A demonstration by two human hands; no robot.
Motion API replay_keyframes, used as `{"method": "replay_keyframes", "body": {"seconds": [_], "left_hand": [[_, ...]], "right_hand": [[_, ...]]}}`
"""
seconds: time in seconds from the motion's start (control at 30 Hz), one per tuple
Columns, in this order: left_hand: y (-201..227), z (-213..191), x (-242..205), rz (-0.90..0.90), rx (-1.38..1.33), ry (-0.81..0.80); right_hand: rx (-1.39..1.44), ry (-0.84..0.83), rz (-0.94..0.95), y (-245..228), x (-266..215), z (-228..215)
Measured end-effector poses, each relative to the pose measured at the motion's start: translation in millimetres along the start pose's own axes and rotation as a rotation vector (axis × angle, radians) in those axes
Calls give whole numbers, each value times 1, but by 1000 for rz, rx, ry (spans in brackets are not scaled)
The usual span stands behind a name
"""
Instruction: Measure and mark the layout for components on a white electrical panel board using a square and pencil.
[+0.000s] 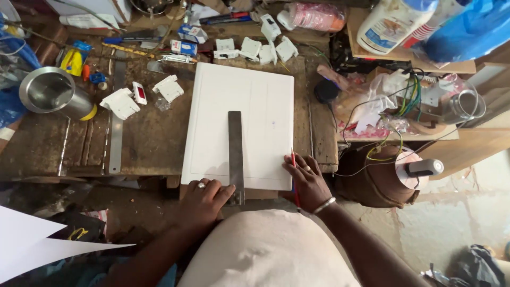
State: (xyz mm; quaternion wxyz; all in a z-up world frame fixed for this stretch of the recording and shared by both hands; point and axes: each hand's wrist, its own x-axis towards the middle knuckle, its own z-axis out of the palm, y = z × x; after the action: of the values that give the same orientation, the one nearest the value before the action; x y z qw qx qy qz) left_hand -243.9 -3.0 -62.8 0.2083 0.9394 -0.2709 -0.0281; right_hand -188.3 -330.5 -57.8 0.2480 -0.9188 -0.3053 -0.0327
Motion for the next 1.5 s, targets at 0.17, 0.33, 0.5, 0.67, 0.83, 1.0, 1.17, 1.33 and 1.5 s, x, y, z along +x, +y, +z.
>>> {"method": "replay_keyframes", "body": {"seconds": [0.17,0.33,0.5,0.67,0.83,1.0,1.17,1.33,1.5], "left_hand": [[12,15,19,9,94,-17],[19,20,45,9,195,49],[21,4,52,-73,155,-44],[10,-13,50,-161,184,-184],[-1,-13,53,-175,167,-189],[5,-27,61,-227,169,-317],[6,-34,64,-244,161,-400],[10,-42,68,-254,147,-444],[9,-42,68,-257,135,-459]], "right_hand": [[-50,-29,-56,25,2,-3],[16,-64,-113,46,6,2],[55,-73,-181,56,14,17],[36,-101,-193,43,26,30],[57,-119,-169,40,34,35],[98,-81,-157,38,35,34],[107,-64,-121,32,35,34],[105,-47,-87,27,34,35],[101,-62,-19,16,35,31]]}}
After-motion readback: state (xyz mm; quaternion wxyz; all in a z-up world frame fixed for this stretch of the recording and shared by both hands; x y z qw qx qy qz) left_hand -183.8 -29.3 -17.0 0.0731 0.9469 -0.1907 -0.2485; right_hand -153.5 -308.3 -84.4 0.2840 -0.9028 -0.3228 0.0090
